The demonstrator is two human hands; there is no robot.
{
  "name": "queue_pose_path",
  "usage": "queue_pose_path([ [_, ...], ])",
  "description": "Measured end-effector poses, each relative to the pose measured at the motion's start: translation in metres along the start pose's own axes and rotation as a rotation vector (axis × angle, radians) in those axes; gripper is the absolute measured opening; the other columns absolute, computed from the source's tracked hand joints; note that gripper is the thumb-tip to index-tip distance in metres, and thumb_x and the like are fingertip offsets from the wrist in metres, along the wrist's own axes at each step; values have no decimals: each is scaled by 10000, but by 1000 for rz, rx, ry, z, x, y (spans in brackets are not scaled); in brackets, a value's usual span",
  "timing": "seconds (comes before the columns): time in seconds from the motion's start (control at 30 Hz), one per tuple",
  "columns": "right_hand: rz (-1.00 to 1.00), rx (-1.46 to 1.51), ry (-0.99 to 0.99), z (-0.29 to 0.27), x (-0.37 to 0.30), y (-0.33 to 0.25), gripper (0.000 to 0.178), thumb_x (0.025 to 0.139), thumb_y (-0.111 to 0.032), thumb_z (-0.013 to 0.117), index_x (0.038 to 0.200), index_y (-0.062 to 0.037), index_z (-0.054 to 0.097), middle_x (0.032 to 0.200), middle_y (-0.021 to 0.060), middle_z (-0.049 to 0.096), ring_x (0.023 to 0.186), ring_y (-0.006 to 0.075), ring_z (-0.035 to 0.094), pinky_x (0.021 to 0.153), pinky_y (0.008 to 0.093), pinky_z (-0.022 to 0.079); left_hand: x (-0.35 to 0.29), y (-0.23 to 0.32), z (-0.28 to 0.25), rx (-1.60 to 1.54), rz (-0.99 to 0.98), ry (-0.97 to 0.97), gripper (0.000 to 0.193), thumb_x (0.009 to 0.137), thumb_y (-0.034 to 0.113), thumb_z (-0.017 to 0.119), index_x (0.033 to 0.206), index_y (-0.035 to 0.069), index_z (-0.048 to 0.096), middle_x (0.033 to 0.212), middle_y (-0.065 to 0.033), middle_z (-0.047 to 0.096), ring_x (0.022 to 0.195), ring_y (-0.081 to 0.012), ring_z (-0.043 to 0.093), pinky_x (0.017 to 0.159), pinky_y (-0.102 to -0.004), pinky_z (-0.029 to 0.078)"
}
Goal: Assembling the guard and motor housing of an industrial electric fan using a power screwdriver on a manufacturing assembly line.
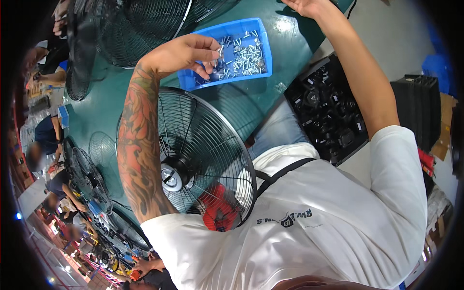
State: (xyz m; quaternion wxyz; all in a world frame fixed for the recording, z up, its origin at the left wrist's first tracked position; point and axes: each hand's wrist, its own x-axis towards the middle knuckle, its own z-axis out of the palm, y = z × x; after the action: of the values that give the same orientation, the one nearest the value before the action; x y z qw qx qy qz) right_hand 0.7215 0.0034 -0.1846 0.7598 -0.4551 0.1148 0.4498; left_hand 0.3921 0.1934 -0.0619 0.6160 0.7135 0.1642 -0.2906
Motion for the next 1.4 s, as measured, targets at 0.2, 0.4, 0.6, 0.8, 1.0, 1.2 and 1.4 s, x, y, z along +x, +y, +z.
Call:
queue_pose_path([
  [0.2,-182,-5,158,16,-2,22,648,1026,-666,397,1194,-67,582,922,210,708,619,264,640,772,514,606,-3,1,-4,-86,-50,4,240,996,226,527,1025,15,639,821,-10,585,700,-109,574,628,-288,524],
  [0.4,-753,-249,88,25,-43,71,483,1037,-491,570,1205,-39,600,785,142,705,432,177,568,442,285,512,-12,2,2,-130,-124,97,245,978,264,503,873,65,598,712,-5,552,555,-107,479,493,-280,387],
  [0.6,-878,-343,83,31,-51,79,334,1054,-343,600,1191,-41,638,757,94,687,445,140,549,414,263,462,-12,10,3,-27,-197,147,245,982,282,499,833,104,574,665,3,539,522,-80,437,443,-258,307],
  [0.8,-841,-354,50,33,-55,78,314,1060,-327,587,1184,-44,642,738,78,670,448,118,531,418,245,447,-7,21,7,15,-96,172,319,991,279,483,810,54,619,699,-43,629,559,-123,577,443,-262,403],
  [1.0,-847,-366,44,29,-49,78,324,1064,-337,573,1167,-37,641,702,80,656,439,116,524,429,254,454,-1,31,0,173,-174,119,359,996,308,510,906,27,714,751,-40,666,608,-129,597,526,-292,480],
  [1.2,-902,-384,-7,29,-50,77,328,1073,-321,555,1217,-45,655,685,59,636,430,100,504,412,238,442,1,24,0,125,-128,135,357,991,289,527,960,1,735,781,-40,673,618,-127,602,506,-280,483],
  [1.4,-885,-380,-9,29,-51,76,338,1075,-321,549,1239,-49,663,680,52,631,424,90,492,407,232,435,5,20,-7,157,-72,55,335,973,252,526,1043,6,742,786,-44,675,598,-119,572,520,-269,476],
])
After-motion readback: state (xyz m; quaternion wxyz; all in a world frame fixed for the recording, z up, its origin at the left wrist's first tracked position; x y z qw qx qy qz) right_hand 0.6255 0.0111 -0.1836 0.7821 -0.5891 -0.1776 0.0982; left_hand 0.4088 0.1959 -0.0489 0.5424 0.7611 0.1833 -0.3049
